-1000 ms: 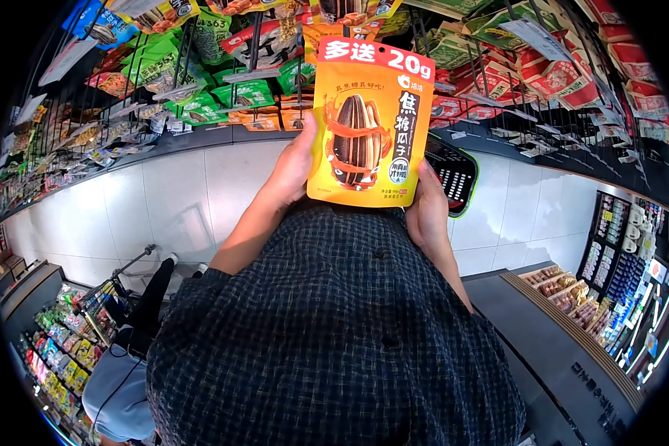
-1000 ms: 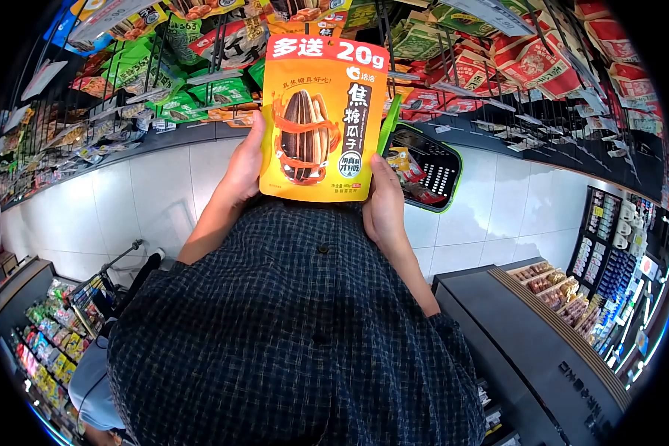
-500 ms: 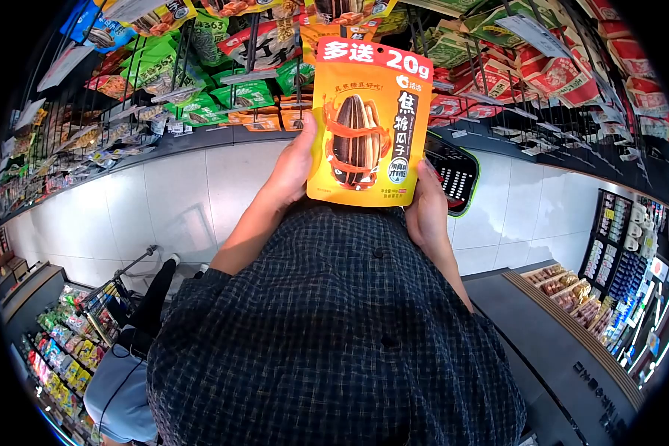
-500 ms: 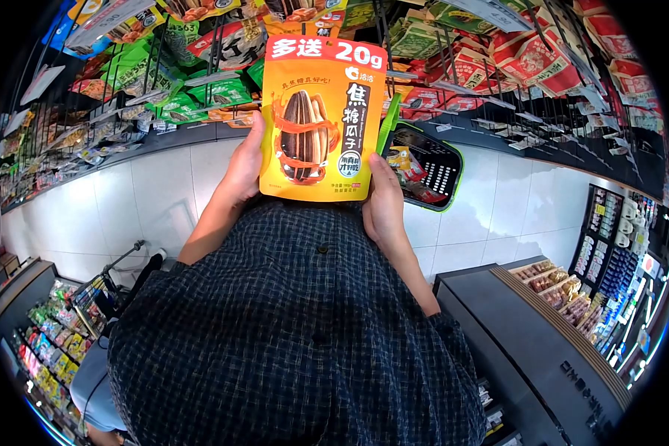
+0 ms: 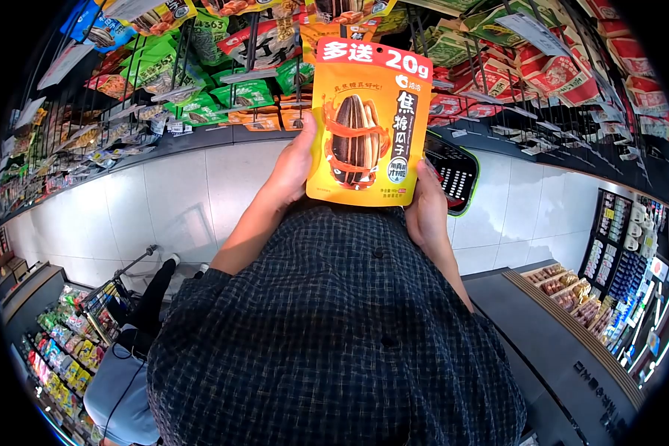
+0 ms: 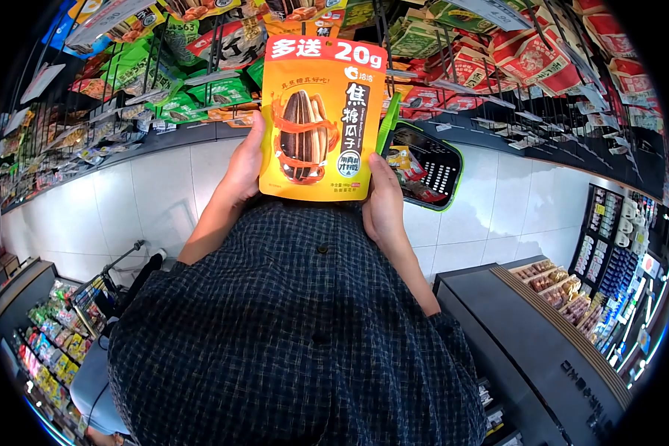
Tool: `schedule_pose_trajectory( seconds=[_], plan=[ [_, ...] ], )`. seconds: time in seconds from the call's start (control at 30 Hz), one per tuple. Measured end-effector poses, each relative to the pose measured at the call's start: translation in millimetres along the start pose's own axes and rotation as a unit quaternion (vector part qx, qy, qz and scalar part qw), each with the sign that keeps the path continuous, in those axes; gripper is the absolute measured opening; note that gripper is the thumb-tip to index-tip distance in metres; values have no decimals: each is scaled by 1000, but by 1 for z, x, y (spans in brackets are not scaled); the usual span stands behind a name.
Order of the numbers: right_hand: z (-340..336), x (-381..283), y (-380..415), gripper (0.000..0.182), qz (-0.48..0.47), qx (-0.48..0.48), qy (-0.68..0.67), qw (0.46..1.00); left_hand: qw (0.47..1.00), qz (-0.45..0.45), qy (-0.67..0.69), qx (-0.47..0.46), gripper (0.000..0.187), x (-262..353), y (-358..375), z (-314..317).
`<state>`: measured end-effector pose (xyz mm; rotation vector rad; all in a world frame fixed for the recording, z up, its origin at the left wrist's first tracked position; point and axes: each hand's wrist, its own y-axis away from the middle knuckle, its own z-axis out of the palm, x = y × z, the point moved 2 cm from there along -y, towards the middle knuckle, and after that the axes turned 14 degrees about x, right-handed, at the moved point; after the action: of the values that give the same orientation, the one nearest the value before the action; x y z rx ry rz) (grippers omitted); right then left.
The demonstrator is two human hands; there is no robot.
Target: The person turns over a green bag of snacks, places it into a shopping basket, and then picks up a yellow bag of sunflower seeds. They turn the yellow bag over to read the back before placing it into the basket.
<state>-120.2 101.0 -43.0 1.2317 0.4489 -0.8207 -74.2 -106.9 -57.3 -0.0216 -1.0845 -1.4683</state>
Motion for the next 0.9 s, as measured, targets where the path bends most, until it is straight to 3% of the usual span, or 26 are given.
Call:
schedule_pose_trajectory(
  seconds=[0.9],
  plan=[
    [5,-2,5,32,3,15,-17,1000,1000,-7,6,9,67,2,3,1]
  ],
)
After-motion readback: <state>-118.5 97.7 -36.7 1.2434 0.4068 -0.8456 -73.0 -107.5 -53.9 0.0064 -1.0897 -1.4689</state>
